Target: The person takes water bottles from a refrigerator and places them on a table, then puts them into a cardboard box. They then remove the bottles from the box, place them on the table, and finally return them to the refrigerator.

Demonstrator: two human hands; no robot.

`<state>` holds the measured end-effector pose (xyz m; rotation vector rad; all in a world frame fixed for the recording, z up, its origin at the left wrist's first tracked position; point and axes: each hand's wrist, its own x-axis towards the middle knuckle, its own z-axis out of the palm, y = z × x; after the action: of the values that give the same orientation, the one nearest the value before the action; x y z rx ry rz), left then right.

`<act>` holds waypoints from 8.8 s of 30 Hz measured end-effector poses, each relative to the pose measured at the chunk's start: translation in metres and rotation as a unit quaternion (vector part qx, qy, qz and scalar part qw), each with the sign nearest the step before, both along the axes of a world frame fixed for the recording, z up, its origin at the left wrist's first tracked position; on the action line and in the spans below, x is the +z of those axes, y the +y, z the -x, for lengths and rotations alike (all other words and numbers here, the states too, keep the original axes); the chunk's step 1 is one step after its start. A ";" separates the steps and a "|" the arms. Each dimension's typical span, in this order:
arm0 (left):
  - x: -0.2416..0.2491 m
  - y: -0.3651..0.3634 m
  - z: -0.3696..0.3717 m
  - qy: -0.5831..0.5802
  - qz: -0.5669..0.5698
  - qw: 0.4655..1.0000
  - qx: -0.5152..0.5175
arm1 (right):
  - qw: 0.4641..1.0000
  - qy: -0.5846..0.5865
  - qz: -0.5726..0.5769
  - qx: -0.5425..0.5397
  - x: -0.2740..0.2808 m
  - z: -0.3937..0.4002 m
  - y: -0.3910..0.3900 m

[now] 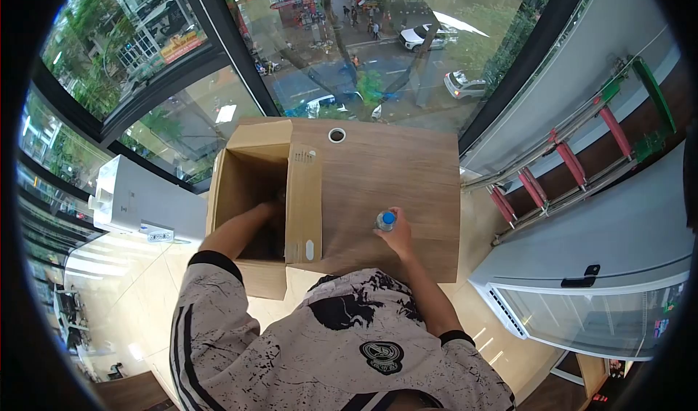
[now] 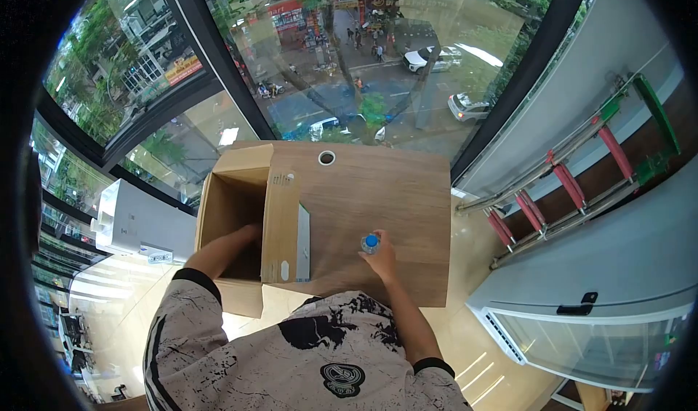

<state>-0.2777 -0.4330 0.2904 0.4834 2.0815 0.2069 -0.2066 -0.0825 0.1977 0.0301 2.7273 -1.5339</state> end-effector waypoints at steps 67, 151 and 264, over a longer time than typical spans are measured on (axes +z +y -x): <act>-0.111 -0.027 -0.001 0.263 -0.063 0.952 0.144 | 0.988 0.007 -0.010 -0.153 -0.002 -0.101 0.080; 0.312 0.099 -0.090 0.166 -0.486 0.849 0.126 | 0.988 0.147 0.000 0.055 0.197 -0.126 0.110; -0.040 0.028 -0.006 0.068 0.055 0.984 -0.153 | 0.945 0.048 -0.196 0.257 0.072 -0.077 0.096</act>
<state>-0.2719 -0.4052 0.2506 0.7587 2.1039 -0.1250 -0.1301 0.0132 0.2698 -0.7063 2.7451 -0.8683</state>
